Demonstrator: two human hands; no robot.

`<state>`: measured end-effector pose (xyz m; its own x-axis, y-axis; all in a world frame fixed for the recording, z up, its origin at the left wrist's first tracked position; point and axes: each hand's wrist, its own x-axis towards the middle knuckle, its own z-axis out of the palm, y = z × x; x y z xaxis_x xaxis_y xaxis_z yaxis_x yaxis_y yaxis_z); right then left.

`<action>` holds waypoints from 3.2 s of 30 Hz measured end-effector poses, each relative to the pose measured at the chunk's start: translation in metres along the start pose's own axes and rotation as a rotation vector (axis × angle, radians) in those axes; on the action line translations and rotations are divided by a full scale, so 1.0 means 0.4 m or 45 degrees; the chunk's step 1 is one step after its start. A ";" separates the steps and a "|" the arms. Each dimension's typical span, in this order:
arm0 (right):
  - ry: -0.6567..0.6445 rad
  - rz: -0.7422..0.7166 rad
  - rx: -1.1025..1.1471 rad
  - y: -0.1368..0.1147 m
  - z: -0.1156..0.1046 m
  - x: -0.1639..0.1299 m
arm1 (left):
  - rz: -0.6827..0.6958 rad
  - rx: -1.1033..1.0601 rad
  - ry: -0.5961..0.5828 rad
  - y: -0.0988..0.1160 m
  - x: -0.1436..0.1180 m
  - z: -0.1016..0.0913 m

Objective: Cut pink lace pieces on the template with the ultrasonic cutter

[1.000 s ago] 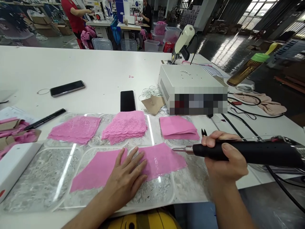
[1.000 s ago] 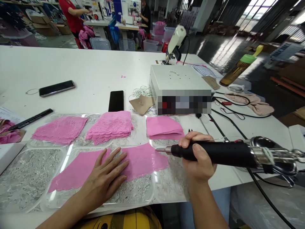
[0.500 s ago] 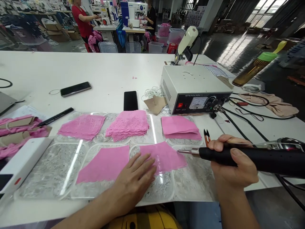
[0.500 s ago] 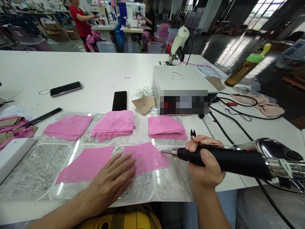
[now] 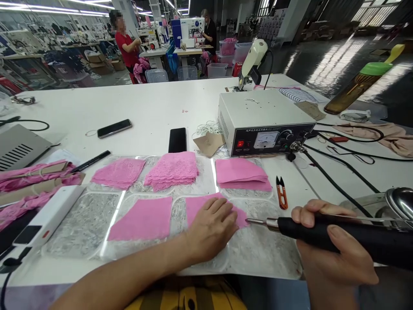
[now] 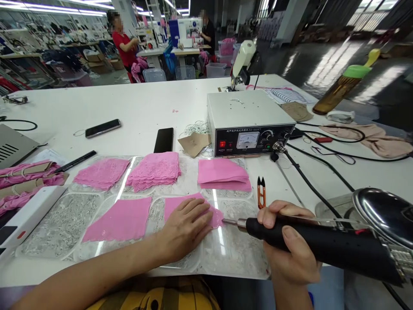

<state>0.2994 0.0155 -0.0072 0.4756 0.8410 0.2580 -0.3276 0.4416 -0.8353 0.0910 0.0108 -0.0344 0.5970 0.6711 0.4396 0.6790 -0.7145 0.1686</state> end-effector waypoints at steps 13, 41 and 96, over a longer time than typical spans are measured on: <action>-0.072 0.032 -0.020 -0.003 -0.016 -0.003 | 0.098 0.087 -0.083 0.007 -0.024 0.016; 0.089 -0.017 -0.165 -0.020 -0.003 0.019 | 0.136 0.230 -0.114 0.014 -0.023 0.009; -0.217 -0.130 -0.130 0.042 0.054 0.003 | 0.032 0.202 -0.050 0.013 -0.037 0.024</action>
<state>0.2768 0.0307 -0.0106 0.3546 0.8380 0.4149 -0.1966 0.5006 -0.8431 0.0898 -0.0011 -0.0484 0.6290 0.6628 0.4064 0.7207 -0.6931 0.0148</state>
